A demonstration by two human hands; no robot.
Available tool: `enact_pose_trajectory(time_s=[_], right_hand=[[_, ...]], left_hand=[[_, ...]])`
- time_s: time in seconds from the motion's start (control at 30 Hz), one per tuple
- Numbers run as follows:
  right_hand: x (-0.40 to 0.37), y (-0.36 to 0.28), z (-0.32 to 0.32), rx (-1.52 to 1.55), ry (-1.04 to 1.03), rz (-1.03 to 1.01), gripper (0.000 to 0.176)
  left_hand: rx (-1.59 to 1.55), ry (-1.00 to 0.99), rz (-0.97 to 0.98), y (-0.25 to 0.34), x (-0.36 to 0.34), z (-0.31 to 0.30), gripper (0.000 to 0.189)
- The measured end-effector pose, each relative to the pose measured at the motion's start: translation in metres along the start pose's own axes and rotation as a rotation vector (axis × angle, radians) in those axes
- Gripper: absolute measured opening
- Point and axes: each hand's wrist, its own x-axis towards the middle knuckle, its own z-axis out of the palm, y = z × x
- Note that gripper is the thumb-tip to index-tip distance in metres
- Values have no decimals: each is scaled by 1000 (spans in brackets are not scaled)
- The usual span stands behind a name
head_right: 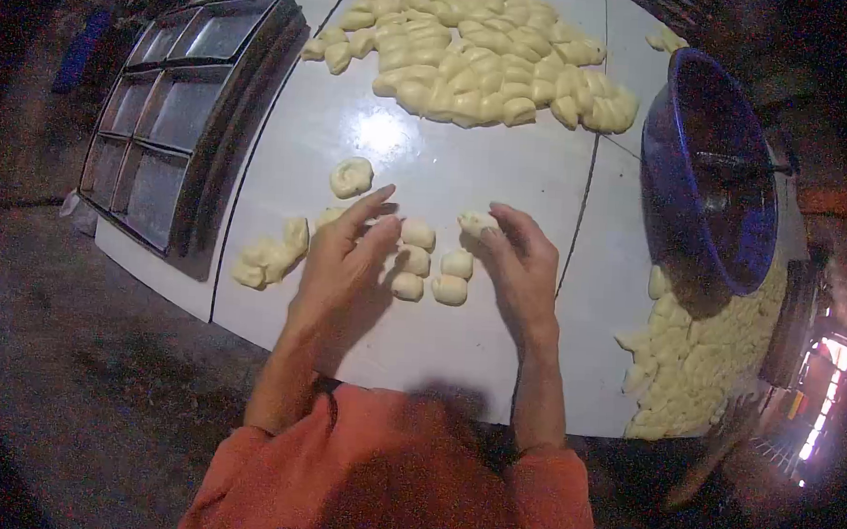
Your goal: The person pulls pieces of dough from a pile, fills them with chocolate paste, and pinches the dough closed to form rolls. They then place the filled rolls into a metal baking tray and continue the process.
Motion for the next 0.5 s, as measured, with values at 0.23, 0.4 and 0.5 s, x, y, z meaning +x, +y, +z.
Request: enact_pose_trajectory(time_s=[0.23, 0.4, 0.5], right_hand=[[15, -3, -19, -360, -424, 63, 31], [9, -10, -18, -576, -446, -94, 30], [4, -17, -12, -870, -366, -264, 32]], left_hand=[[538, -108, 474, -14, 16, -14, 38], [606, -251, 447, -20, 27, 4, 26], [609, -364, 279, -3, 23, 0, 34]])
